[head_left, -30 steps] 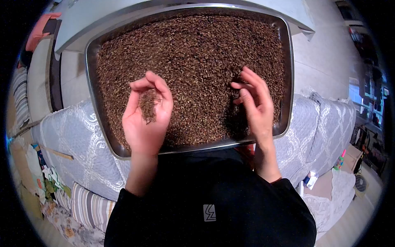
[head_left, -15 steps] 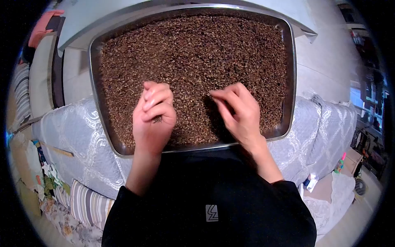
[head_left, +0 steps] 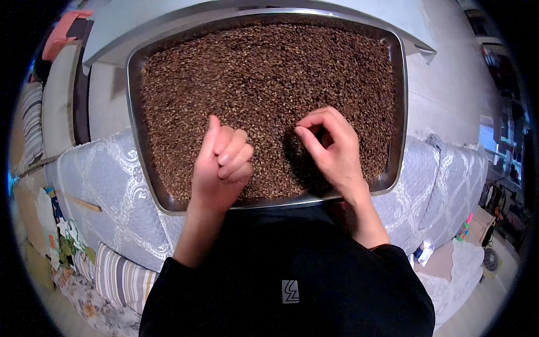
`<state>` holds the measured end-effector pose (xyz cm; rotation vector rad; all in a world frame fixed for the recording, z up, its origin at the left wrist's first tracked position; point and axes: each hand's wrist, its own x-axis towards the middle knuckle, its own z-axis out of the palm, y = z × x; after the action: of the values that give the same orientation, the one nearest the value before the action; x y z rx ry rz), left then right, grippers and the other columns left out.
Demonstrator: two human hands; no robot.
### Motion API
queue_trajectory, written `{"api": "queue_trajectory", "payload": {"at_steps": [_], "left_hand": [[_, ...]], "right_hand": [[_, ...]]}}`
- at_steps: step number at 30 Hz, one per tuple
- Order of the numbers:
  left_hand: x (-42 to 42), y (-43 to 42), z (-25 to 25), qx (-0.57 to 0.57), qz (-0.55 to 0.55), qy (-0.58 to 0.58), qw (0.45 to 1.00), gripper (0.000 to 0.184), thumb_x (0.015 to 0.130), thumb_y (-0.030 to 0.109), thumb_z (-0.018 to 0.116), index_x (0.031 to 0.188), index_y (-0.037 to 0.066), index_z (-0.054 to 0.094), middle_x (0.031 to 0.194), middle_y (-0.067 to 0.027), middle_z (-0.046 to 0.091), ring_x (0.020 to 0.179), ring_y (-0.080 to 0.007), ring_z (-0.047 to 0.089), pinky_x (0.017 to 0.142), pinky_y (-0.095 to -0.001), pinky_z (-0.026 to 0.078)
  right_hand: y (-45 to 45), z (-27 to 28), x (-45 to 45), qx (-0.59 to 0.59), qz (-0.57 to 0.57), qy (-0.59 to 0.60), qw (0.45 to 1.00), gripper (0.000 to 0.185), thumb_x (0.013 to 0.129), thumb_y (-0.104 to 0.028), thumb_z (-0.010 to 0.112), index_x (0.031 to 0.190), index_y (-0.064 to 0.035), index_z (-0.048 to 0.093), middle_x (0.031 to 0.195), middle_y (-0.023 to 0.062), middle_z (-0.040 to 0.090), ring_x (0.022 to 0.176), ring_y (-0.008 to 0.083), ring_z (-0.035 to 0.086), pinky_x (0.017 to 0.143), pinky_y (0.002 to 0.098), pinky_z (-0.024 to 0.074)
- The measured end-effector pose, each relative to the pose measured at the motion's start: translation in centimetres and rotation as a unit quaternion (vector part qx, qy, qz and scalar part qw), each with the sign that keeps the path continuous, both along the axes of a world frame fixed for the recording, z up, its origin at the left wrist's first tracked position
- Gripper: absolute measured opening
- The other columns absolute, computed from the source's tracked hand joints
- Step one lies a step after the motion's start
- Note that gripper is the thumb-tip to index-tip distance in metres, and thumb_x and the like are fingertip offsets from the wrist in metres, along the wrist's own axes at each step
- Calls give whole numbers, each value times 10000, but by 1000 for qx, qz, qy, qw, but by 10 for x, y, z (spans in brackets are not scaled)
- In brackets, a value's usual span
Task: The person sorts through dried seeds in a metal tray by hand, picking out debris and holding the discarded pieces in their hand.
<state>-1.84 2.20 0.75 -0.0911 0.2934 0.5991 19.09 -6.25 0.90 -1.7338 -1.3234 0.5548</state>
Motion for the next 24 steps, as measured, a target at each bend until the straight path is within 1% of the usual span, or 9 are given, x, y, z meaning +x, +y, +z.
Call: {"api": "queue_trajectory", "payload": {"at_steps": [2, 5, 6, 11, 15, 17, 18, 19, 24], "left_hand": [[5, -4, 8, 47, -27, 101, 993, 465, 1113, 352, 237, 801, 79, 448, 695, -11, 413, 513, -84, 341, 429, -211, 299], [14, -11, 8, 41, -80, 147, 985, 417, 1114, 302, 260, 837, 69, 467, 719, -22, 421, 521, -81, 346, 430, -207, 297], [15, -14, 4, 62, -96, 120, 986, 348, 1095, 278, 319, 898, 56, 502, 790, -36, 494, 560, -84, 393, 470, -204, 309], [28, -21, 5, 56, -165, 224, 959, 257, 1043, 271, 426, 1013, 61, 570, 883, -53, 547, 711, -116, 469, 623, -241, 378], [33, -23, 4, 104, -201, 264, 938, 268, 1036, 291, 446, 1066, 70, 594, 961, -41, 576, 825, -118, 529, 680, -232, 407], [35, -25, 8, 122, -204, 299, 924, 276, 1040, 290, 444, 1085, 64, 595, 992, -44, 587, 858, -127, 556, 704, -235, 428], [43, -31, 12, 199, -175, 321, 909, 299, 1055, 297, 420, 1116, 57, 588, 1021, -46, 602, 904, -146, 582, 740, -262, 465], [43, -31, 12, 173, -179, 309, 918, 298, 1059, 292, 416, 1119, 54, 584, 1028, -51, 604, 917, -155, 587, 745, -271, 473], [38, -22, 1, -11, -170, 184, 968, 241, 1067, 274, 421, 1026, 82, 562, 950, -47, 574, 858, -162, 555, 714, -275, 463]], "right_hand": [[-11, 3, -1, -41, -33, 111, 992, 99, 860, -51, 732, 904, -38, 645, 830, 32, 643, 729, 121, 600, 633, 268, 473], [-22, 0, -3, -69, -79, 247, 963, 111, 887, -61, 725, 932, -36, 627, 826, -8, 623, 731, 65, 552, 635, 233, 453], [-23, 4, -5, -73, -88, 271, 956, 121, 901, -56, 709, 955, -34, 603, 819, -30, 601, 705, 34, 510, 621, 206, 435], [-29, 9, -21, 76, -31, 150, 985, 171, 852, 14, 697, 947, -30, 563, 774, 18, 582, 605, 73, 505, 544, 231, 420], [-31, 9, -32, 86, -15, 118, 989, 171, 828, -17, 714, 926, -43, 576, 768, 69, 591, 568, 152, 539, 516, 289, 437], [-30, 15, -26, 86, 27, 30, 995, 200, 804, -36, 740, 963, -45, 619, 803, 76, 619, 649, 214, 601, 571, 324, 484], [-26, 16, -22, 112, 55, -27, 992, 211, 799, -37, 742, 980, -46, 634, 815, 77, 629, 676, 227, 615, 590, 330, 496], [-23, 19, -21, 135, 83, -83, 984, 224, 795, -37, 744, 997, -48, 649, 827, 78, 638, 704, 241, 630, 610, 336, 507], [-34, 24, -4, 122, 1, -26, 992, 147, 778, -14, 746, 920, -44, 718, 868, 96, 677, 759, 247, 653, 658, 352, 523]]}}
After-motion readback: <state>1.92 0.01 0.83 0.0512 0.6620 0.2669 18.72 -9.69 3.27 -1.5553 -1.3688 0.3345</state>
